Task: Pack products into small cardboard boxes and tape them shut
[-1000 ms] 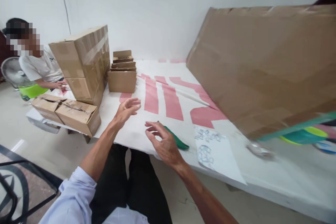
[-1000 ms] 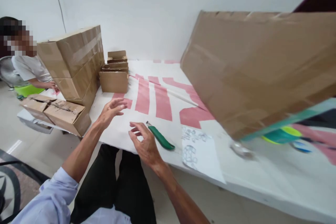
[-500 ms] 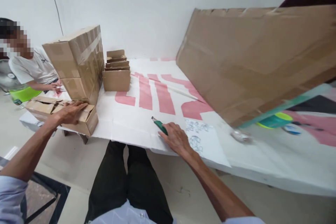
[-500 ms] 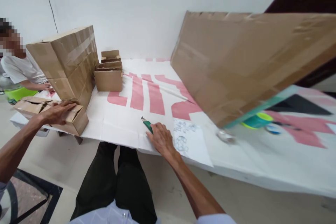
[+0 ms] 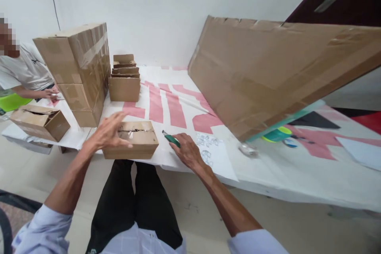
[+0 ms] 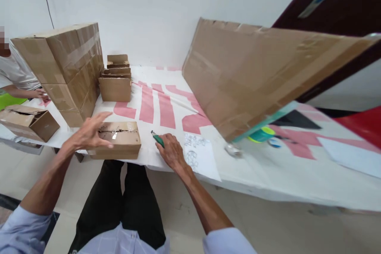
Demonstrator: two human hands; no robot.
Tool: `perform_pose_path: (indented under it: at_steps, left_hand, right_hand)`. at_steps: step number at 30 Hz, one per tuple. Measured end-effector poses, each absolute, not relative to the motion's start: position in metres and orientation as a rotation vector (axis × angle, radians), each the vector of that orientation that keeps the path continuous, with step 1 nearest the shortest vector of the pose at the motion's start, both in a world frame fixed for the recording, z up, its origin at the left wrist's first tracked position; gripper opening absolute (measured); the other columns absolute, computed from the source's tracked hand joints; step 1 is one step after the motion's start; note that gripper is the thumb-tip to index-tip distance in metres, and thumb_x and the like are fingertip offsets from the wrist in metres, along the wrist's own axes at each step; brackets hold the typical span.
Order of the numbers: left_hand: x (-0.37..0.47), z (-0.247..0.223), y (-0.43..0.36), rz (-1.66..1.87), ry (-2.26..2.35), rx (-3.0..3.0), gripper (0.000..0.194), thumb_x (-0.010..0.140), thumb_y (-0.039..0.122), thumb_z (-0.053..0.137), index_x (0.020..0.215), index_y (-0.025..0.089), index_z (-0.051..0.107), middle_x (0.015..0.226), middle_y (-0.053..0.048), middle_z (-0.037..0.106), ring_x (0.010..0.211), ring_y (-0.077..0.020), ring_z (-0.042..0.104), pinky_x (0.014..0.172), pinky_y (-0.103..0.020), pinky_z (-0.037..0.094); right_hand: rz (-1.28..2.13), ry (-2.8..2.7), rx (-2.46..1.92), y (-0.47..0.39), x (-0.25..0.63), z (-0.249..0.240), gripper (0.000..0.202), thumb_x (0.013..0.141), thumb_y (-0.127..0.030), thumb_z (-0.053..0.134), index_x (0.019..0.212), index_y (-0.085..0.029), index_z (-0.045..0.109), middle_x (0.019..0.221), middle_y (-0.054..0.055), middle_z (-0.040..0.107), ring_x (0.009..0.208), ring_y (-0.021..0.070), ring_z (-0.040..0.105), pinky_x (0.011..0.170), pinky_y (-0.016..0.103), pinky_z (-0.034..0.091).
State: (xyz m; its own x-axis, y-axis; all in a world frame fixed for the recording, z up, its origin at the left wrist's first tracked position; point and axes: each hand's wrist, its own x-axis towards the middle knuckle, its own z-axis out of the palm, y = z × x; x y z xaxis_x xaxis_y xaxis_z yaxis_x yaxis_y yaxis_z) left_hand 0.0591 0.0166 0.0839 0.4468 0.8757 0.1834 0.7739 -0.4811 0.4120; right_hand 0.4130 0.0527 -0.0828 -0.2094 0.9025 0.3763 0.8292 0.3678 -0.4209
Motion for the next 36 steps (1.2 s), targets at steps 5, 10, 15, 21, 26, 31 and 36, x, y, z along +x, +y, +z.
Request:
perform_pose_path:
  at_steps: [5, 10, 15, 21, 26, 31, 36]
  left_hand:
    - [-0.017, 0.06, 0.008, 0.778, 1.393, 1.935, 0.131, 0.061, 0.064, 0.093, 0.166, 0.026, 0.024, 0.171, -0.024, 0.034, 0.159, -0.044, 0.033, 0.123, -0.062, 0.036]
    - [-0.02, 0.016, 0.005, 0.899, 1.211, 1.676, 0.135, 0.054, 0.065, 0.096, 0.162, 0.029, 0.026, 0.172, -0.025, 0.032, 0.16, -0.0434, 0.031, 0.123, -0.058, 0.039]
    - [0.002, 0.001, -0.006, 1.093, 1.214, 1.638, 0.112, 0.055, 0.067, 0.095, 0.143, 0.029, 0.037, 0.165, -0.022, 0.04, 0.157, -0.0406, 0.038, 0.12, -0.058, 0.042]
    - [0.01, 0.006, -0.024, 1.111, 1.218, 1.7, 0.076, 0.064, 0.06, 0.093, 0.116, 0.027, 0.048, 0.162, -0.016, 0.042, 0.154, -0.0359, 0.042, 0.12, -0.054, 0.043]
    - [0.009, 0.005, -0.026, 1.089, 1.234, 1.739, 0.072, 0.069, 0.05, 0.092, 0.124, 0.026, 0.054, 0.162, -0.016, 0.041, 0.156, -0.0373, 0.037, 0.119, -0.054, 0.045]
    - [0.009, 0.007, -0.028, 1.049, 1.292, 1.794, 0.077, 0.07, 0.046, 0.09, 0.136, 0.028, 0.055, 0.159, -0.015, 0.043, 0.158, -0.0401, 0.032, 0.119, -0.058, 0.045]
    - [0.014, 0.011, -0.031, 1.009, 1.328, 1.854, 0.085, 0.069, 0.044, 0.09, 0.143, 0.031, 0.051, 0.158, -0.014, 0.043, 0.153, -0.0406, 0.039, 0.118, -0.062, 0.043]
  right_hand:
    - [0.535, -1.782, -1.242, 0.044, 0.394, -0.054, 0.033, 0.098, -0.048, 0.058, 0.11, -0.022, 0.073, 0.112, 0.013, 0.074, 0.102, 0.0281, 0.071, 0.086, 0.044, 0.061]
    - [0.663, -1.744, -1.051, 0.033, 0.357, -0.014, 0.031, 0.098, -0.047, 0.062, 0.112, -0.023, 0.073, 0.115, 0.01, 0.074, 0.107, 0.0255, 0.071, 0.085, 0.042, 0.063]
    - [0.571, -1.837, -0.997, 0.027, 0.345, -0.005, 0.025, 0.097, -0.042, 0.063, 0.113, -0.025, 0.073, 0.119, 0.011, 0.07, 0.109, 0.026, 0.068, 0.084, 0.041, 0.063]
    - [0.521, -1.87, -0.985, 0.025, 0.346, -0.004, 0.02, 0.095, -0.034, 0.064, 0.111, -0.024, 0.07, 0.119, 0.011, 0.069, 0.111, 0.0261, 0.068, 0.084, 0.04, 0.062]
    - [0.491, -1.827, -0.99, 0.024, 0.341, 0.002, 0.013, 0.095, -0.029, 0.061, 0.102, -0.024, 0.069, 0.108, 0.009, 0.072, 0.102, 0.0246, 0.069, 0.083, 0.04, 0.06]
    - [0.577, -1.761, -1.035, 0.024, 0.341, 0.01, 0.012, 0.092, -0.029, 0.06, 0.1, -0.023, 0.069, 0.1, 0.005, 0.072, 0.086, 0.0203, 0.068, 0.08, 0.038, 0.061]
    - [0.583, -1.771, -1.045, 0.027, 0.342, 0.006, 0.014, 0.091, -0.034, 0.063, 0.1, -0.024, 0.069, 0.102, 0.006, 0.071, 0.089, 0.021, 0.067, 0.078, 0.037, 0.061]
